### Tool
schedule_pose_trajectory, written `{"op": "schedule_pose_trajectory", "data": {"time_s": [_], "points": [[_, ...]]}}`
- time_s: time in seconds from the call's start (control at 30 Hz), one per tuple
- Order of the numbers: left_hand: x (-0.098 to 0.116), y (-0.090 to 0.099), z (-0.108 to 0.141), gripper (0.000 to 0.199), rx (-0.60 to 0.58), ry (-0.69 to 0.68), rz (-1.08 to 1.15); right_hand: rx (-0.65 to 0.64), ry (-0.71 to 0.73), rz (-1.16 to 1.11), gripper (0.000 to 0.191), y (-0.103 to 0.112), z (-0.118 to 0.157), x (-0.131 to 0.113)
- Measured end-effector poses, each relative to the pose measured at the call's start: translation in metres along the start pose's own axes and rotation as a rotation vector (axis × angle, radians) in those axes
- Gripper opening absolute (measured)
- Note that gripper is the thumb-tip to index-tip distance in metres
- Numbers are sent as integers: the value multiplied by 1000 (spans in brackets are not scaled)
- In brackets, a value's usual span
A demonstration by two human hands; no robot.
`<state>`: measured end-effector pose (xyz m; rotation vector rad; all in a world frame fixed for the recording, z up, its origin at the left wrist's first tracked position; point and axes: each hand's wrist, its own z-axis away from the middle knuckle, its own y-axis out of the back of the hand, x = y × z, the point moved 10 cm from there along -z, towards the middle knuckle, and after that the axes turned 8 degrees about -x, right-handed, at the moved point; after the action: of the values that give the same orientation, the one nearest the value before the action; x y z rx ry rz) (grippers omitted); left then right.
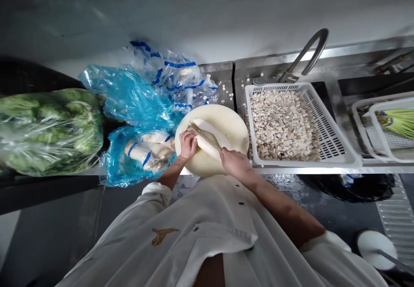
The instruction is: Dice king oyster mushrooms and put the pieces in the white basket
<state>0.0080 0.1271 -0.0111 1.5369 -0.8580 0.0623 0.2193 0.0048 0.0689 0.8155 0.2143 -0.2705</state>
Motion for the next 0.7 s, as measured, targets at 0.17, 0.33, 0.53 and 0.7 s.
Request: {"op": "schedule_pose_trajectory", "data": {"time_s": [0.17,0.33,0.53,0.7], "points": [[1,5,1,31,31,-36,70,19,-27,75,48,16,25,-12],[6,10,1,36,92,-116,104,-26,-27,124,43,19,24,-27],[8,11,2,35,125,-160,155,-49,-59,163,43,26,31,-26],[9,13,1,33,129,-181,184,-111,-82,139,45,10,4,-30]]}}
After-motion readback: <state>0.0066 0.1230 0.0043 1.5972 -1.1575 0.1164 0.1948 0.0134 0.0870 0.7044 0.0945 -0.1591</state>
